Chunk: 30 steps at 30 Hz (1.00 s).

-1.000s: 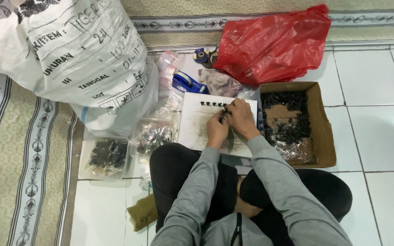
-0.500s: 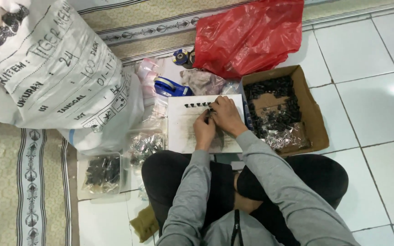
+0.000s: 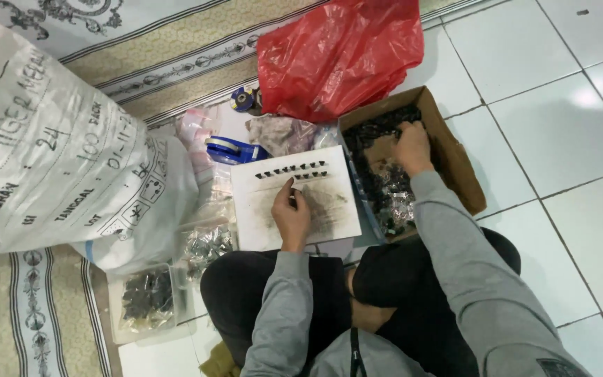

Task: A person is seen sitting on the floor, sorting small metal components from a cardboard box into a white template tray and occasionally using a marker to mark the tray.

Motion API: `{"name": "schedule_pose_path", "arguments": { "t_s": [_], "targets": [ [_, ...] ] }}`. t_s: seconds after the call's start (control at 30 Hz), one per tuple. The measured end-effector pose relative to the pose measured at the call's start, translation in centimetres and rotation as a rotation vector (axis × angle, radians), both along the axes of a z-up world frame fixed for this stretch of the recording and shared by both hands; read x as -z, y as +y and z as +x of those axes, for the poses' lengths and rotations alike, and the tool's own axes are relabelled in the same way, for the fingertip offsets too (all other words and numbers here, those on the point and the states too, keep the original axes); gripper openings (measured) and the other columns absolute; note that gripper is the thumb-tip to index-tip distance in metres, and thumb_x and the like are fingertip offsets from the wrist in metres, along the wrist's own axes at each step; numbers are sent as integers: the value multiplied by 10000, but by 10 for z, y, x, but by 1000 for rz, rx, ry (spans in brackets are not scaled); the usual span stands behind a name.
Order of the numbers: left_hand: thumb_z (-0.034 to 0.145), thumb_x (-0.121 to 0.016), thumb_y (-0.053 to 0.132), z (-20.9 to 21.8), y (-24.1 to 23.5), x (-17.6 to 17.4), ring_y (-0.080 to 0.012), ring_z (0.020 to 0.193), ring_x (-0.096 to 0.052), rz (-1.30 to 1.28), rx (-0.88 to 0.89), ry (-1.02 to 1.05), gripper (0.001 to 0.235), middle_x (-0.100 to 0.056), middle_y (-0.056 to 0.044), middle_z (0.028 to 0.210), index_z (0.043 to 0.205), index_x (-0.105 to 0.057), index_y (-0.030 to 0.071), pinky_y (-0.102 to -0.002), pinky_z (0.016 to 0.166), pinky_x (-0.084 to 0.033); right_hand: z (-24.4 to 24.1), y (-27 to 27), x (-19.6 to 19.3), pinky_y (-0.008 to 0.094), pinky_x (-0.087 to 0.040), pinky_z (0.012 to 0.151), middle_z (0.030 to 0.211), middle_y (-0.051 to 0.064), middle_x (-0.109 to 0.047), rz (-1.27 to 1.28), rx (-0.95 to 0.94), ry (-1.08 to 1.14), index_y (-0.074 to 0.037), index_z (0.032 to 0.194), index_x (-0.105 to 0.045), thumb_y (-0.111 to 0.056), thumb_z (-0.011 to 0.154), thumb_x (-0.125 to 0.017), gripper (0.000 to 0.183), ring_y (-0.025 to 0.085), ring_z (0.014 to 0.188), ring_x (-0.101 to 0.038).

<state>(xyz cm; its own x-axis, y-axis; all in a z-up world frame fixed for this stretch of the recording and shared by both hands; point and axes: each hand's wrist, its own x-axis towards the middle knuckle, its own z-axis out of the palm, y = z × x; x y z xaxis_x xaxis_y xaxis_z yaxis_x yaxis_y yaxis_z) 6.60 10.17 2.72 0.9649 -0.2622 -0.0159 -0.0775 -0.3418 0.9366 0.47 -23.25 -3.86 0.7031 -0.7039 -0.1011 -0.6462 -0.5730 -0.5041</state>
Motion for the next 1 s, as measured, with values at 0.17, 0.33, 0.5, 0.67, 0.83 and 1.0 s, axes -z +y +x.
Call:
{"name": "schedule_pose_path", "arguments": {
  "t_s": [0.17,0.33,0.5,0.67,0.83,1.0],
  "targets": [
    [997,-545,34,-17,-15,-10,-298,834,-706,-37,81,-127,298,-691,-207,961,1252,-680,-44,-389,698,-589,-12,-37,37,495,-573,907,1148,252,-612,-61,-15,81,-9,1295,-688,-175,917,-710,414,443,1094,-668],
    [977,-567,26,-26,-44,-18,-287,795,-701,-82,215,-122,261,-682,-188,917,1196,-699,-28,-374,648,-572,-4,-37,40,548,-573,891,1131,367,-618,31,-42,-91,105,1248,-683,-66,997,-569,325,505,1054,-662],
    [986,-580,36,-35,-82,-6,-231,733,-688,-110,331,-94,240,-704,-168,890,1168,-733,-3,-330,589,-539,-9,-47,39,482,-616,763,1059,270,-653,-180,-179,34,66,1169,-708,-89,969,-664,256,383,947,-704],
    [991,-571,65,-41,-107,-5,-331,894,-712,-70,414,-69,271,-704,-201,993,1213,-712,-3,-391,712,-583,-9,-59,68,433,-606,690,970,281,-661,-128,-143,-42,72,1038,-711,-50,1001,-584,180,347,876,-697],
    [966,-594,16,-27,-149,-4,-498,1129,-636,68,473,-171,396,-619,-312,1204,1356,-603,-53,-519,892,-589,-6,-40,6,457,-601,790,1078,268,-728,305,-206,-11,40,1150,-746,-144,1003,-652,253,383,999,-716],
    [1038,-565,-3,4,-182,3,-431,1218,-627,47,563,-167,373,-606,-288,1288,1410,-586,-29,-456,983,-582,7,-37,3,446,-555,748,993,250,-766,627,-290,-135,1,1140,-771,-236,1007,-680,287,314,825,-699]
  ]
}}
